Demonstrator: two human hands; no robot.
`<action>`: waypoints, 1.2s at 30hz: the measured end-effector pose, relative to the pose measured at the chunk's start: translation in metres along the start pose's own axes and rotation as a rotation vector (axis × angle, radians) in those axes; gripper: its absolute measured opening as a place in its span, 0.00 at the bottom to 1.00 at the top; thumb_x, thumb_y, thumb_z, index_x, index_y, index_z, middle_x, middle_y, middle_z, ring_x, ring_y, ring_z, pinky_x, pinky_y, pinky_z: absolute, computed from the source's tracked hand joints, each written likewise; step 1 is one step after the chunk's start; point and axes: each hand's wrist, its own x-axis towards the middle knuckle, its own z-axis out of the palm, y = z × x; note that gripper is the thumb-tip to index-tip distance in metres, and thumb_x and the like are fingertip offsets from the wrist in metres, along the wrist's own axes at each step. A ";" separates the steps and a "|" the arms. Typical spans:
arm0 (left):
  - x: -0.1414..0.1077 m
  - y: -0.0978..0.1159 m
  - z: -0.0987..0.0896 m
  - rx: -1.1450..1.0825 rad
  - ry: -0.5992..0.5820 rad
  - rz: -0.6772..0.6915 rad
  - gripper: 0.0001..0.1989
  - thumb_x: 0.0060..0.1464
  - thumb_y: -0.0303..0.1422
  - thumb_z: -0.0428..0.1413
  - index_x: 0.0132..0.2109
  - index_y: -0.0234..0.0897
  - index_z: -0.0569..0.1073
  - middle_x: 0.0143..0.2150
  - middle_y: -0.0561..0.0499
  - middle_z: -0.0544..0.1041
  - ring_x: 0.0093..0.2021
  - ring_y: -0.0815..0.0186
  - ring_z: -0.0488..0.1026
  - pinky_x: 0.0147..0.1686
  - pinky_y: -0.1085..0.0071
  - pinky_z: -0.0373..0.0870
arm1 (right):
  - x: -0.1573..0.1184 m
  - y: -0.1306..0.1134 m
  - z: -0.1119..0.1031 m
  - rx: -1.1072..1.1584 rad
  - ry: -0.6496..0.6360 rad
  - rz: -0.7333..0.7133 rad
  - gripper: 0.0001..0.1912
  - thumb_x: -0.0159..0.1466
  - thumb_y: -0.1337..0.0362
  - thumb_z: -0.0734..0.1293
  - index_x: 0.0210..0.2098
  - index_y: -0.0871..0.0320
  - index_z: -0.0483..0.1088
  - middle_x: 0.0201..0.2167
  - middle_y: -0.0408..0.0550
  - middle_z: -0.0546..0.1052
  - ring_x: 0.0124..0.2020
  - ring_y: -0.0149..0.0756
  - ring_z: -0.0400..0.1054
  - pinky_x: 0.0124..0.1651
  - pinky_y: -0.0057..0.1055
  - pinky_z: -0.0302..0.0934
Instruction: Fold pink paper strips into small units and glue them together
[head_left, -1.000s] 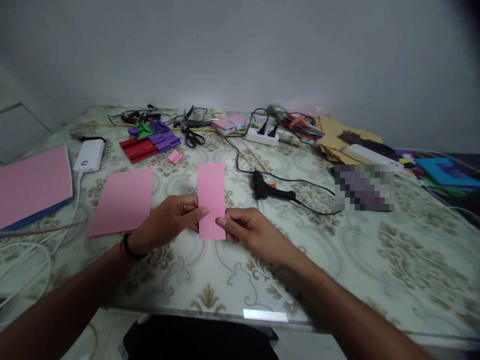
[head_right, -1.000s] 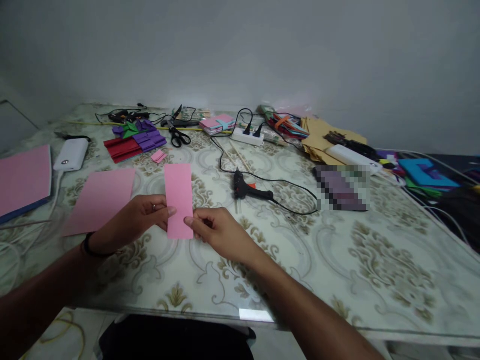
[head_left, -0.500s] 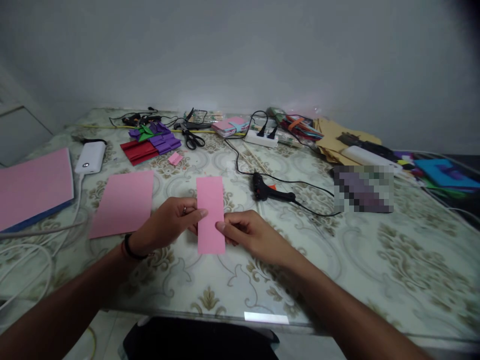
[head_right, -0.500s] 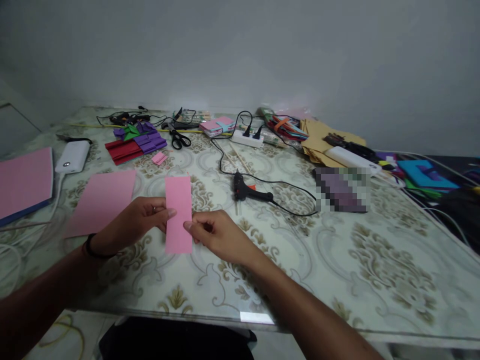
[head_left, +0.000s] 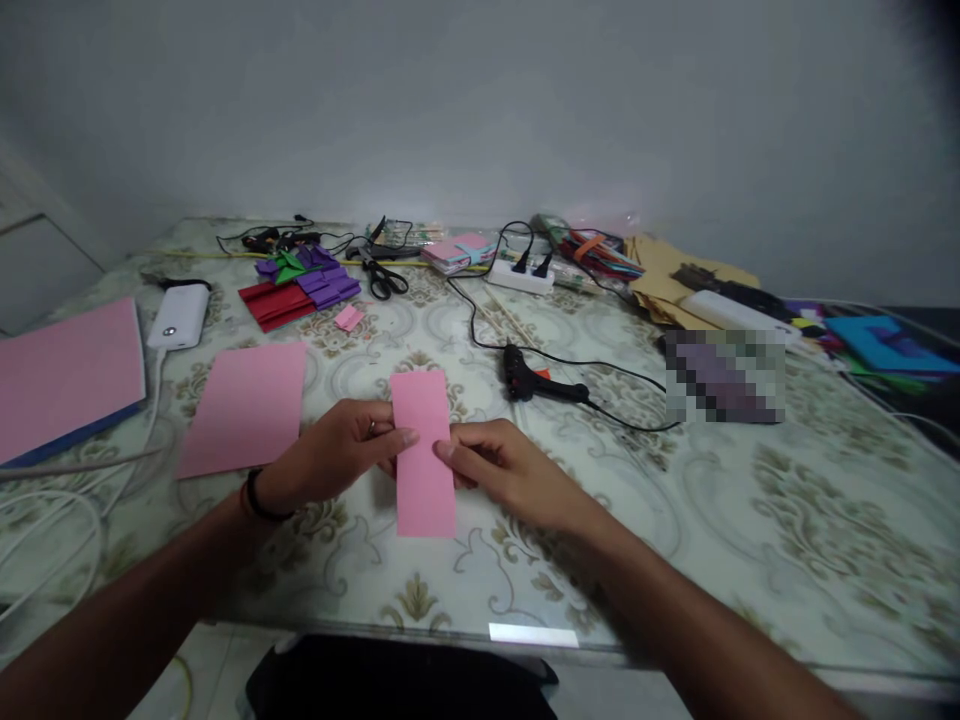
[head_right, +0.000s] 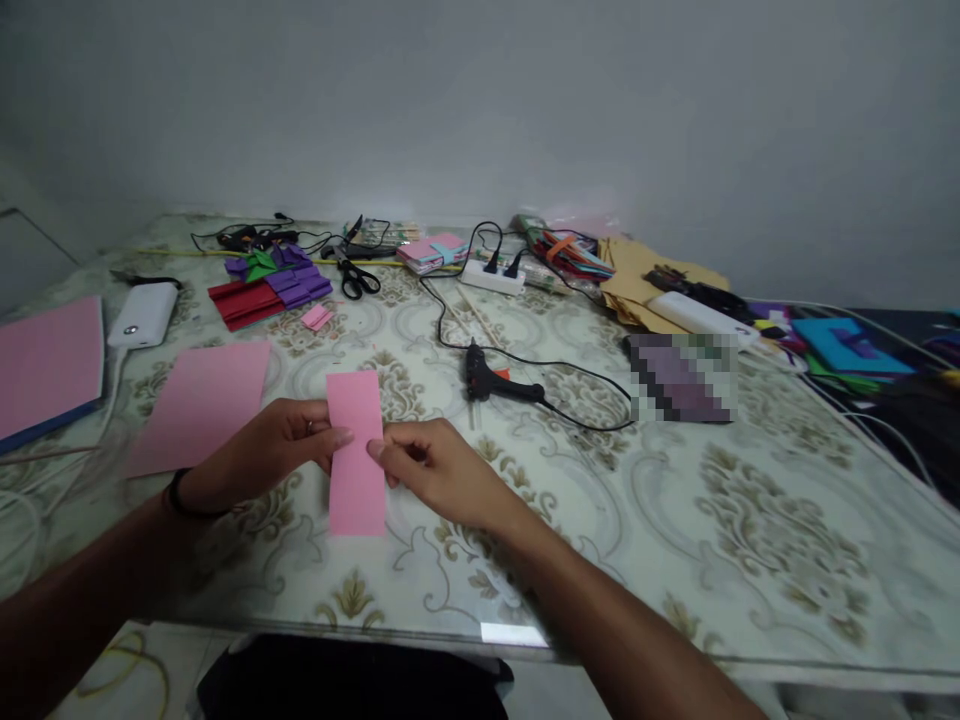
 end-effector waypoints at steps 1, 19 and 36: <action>0.000 0.000 0.000 0.001 0.002 0.006 0.17 0.63 0.43 0.58 0.39 0.31 0.79 0.35 0.46 0.82 0.35 0.62 0.79 0.36 0.68 0.76 | 0.000 0.000 0.000 0.000 -0.006 -0.001 0.25 0.73 0.50 0.62 0.25 0.59 0.65 0.22 0.39 0.63 0.24 0.28 0.54 0.29 0.30 0.47; -0.003 0.002 0.000 0.129 -0.010 0.071 0.15 0.63 0.41 0.57 0.36 0.33 0.79 0.29 0.51 0.77 0.31 0.64 0.74 0.30 0.71 0.71 | -0.001 -0.006 0.002 0.004 -0.041 -0.035 0.27 0.74 0.47 0.61 0.25 0.58 0.64 0.22 0.39 0.60 0.25 0.28 0.52 0.28 0.29 0.46; -0.003 0.004 0.003 0.192 -0.145 0.044 0.15 0.64 0.38 0.55 0.31 0.34 0.71 0.24 0.57 0.62 0.26 0.72 0.57 0.25 0.75 0.54 | -0.001 -0.004 0.005 -0.038 0.009 -0.045 0.30 0.73 0.44 0.62 0.22 0.58 0.59 0.21 0.38 0.57 0.24 0.27 0.49 0.27 0.29 0.44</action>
